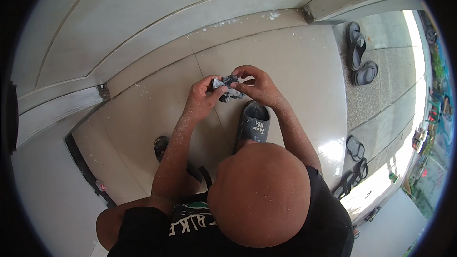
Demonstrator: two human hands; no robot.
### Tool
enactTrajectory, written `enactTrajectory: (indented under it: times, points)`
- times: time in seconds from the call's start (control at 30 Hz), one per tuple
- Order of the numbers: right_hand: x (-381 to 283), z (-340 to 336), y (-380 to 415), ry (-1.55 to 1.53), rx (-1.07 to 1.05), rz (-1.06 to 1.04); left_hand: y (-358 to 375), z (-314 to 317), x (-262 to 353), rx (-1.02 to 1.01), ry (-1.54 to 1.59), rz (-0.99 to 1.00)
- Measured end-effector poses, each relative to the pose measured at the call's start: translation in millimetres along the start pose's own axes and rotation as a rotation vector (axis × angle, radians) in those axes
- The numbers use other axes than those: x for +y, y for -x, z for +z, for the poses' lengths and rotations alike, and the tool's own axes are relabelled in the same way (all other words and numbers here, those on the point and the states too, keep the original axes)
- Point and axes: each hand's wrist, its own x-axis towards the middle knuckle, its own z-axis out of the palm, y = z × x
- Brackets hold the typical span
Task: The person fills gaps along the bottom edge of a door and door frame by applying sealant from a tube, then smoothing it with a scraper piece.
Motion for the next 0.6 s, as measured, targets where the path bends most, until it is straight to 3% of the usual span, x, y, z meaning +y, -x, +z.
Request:
enactTrajectory:
  times: [0.23,0.3,0.33,0.4,0.5,0.57,0.6]
  points:
    - [19.2,-8.4,0.5,-0.346,-0.004,-0.103,-12.6,9.7,-5.1,-0.065,0.421,-0.023]
    - [23.3,-12.4,1.2,-0.412,-0.002,-0.093,-19.8,13.4,-13.0,-0.118,0.749,-0.177]
    - [29.8,-12.8,0.3,-0.507,-0.006,-0.088,-23.0,19.4,-16.4,-0.138,0.749,-0.171]
    - [39.7,-11.6,0.1,-0.680,-0.001,-0.078,-31.4,33.5,-19.5,-0.015,0.972,-0.386]
    - [45.9,-7.2,0.2,-0.822,0.027,-0.136,-53.9,50.2,-41.2,-0.145,0.996,-0.506]
    - [45.2,-15.5,6.4,-0.715,0.046,-0.130,-68.3,59.3,-48.1,-0.162,1.018,-0.536]
    - [48.5,-18.2,8.5,-0.594,0.025,-0.140,-73.7,61.6,-48.4,-0.275,1.048,-0.615]
